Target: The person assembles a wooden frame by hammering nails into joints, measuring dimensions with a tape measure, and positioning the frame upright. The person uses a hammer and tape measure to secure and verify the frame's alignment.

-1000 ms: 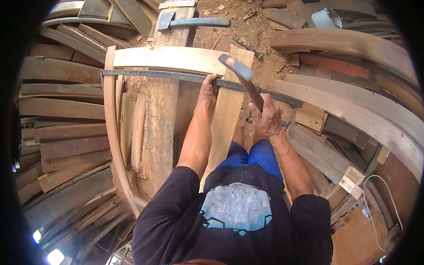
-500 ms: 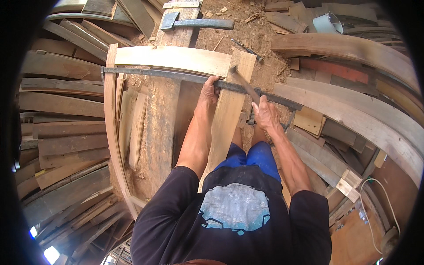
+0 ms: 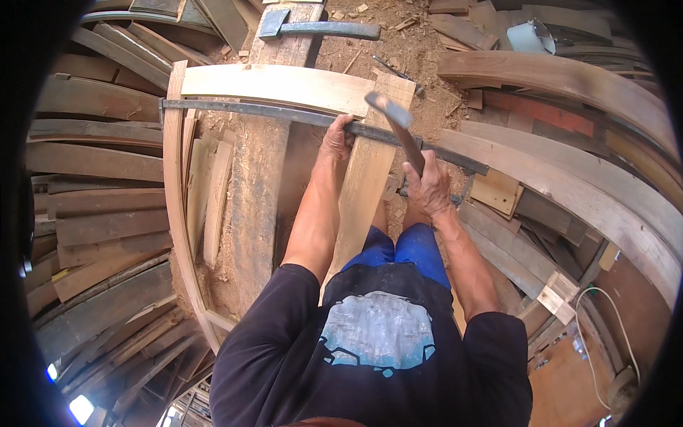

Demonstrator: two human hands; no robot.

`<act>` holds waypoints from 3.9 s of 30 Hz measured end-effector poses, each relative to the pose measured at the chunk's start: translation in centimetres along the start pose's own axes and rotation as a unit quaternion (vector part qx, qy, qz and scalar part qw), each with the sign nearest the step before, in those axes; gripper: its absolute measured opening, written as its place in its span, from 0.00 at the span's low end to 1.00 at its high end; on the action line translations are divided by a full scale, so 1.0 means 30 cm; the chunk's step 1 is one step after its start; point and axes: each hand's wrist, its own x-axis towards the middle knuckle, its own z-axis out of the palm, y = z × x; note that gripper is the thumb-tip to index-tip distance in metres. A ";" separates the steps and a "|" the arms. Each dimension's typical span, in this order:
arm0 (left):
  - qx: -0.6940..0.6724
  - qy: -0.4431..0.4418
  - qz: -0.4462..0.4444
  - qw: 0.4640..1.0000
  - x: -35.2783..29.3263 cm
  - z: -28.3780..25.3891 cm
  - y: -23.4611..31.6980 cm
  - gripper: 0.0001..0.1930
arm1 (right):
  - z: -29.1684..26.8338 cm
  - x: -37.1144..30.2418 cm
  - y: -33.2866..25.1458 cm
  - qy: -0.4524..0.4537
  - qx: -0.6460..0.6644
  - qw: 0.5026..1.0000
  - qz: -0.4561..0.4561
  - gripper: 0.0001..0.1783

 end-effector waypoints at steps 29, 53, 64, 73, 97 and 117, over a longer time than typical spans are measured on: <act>0.018 0.012 -0.006 1.000 -0.043 0.062 0.036 0.12 | 0.063 -0.021 0.073 -0.009 -0.074 0.997 0.023 0.22; -0.376 -0.172 0.109 0.904 -0.517 0.111 0.085 0.33 | -0.034 0.162 -0.306 -0.162 0.125 0.977 0.056 0.16; -0.304 -0.098 0.264 0.910 -0.568 0.297 0.179 0.34 | 0.103 0.322 -0.382 -0.187 0.157 0.960 -0.135 0.22; -0.336 0.013 0.310 0.889 -0.504 0.299 0.101 0.18 | 0.201 0.363 -0.358 -0.231 0.098 0.966 -0.065 0.16; 0.140 0.332 0.357 0.862 -0.570 -0.534 0.914 0.03 | 0.922 0.871 -0.812 -0.194 -0.042 0.926 -0.321 0.33; 0.424 0.497 0.342 0.675 -0.092 -0.923 1.533 0.13 | 0.938 1.008 -0.669 -0.343 0.146 0.925 -0.071 0.31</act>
